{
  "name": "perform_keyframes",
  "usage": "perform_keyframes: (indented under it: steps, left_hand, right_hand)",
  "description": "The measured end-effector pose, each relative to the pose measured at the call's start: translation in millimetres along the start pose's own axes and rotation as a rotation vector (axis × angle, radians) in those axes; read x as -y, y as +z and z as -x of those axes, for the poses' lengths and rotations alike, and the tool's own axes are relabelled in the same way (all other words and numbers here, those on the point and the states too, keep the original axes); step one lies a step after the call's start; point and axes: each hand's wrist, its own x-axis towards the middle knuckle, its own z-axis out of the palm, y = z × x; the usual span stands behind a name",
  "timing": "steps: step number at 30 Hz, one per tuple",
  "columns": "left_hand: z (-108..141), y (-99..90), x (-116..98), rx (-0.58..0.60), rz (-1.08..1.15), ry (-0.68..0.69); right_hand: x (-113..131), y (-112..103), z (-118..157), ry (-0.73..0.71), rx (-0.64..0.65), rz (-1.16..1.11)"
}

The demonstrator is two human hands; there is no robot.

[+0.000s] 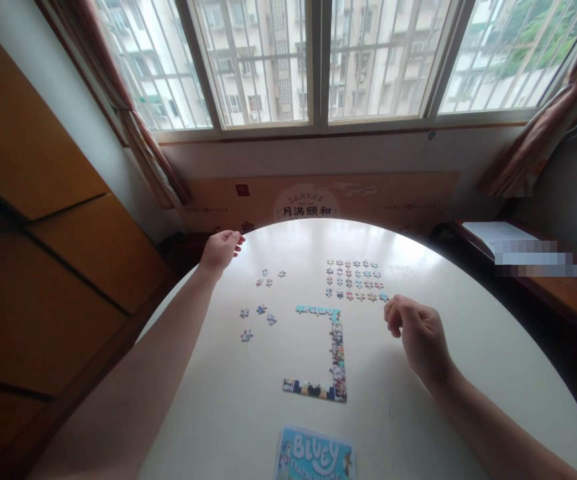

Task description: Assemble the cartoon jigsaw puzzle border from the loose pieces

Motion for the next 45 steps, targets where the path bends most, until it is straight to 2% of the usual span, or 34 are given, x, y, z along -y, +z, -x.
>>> perform_keyframes:
  steps: [4, 7, 16, 25, 35, 45]
  left_hand:
    - [5.0, 10.5, 22.1, 0.149, -0.105, -0.054]
    - [13.7, 18.1, 28.7, 0.224, -0.178, -0.068]
    - [20.3, 21.4, 30.3, 0.302, -0.257, -0.063]
    - [22.0, 15.6, 49.9, 0.263, -0.118, -0.046]
    - [13.9, 20.0, 65.1, 0.195, 0.062, -0.079]
    - [13.5, 23.7, 70.7, 0.194, 0.011, -0.05]
  right_hand:
    - [-2.0, -1.1, 0.8, 0.019, 0.017, 0.007]
    - [-1.9, -0.7, 1.5, 0.028, 0.023, 0.003]
    - [4.6, 2.1, 4.6, 0.027, 0.036, 0.009]
    - [1.6, -2.1, 2.6, 0.004, -0.012, -0.021]
    - [-3.0, -4.5, -1.3, 0.011, -0.033, -0.02]
    - [-7.8, -4.0, -4.6, 0.001, -0.038, 0.004]
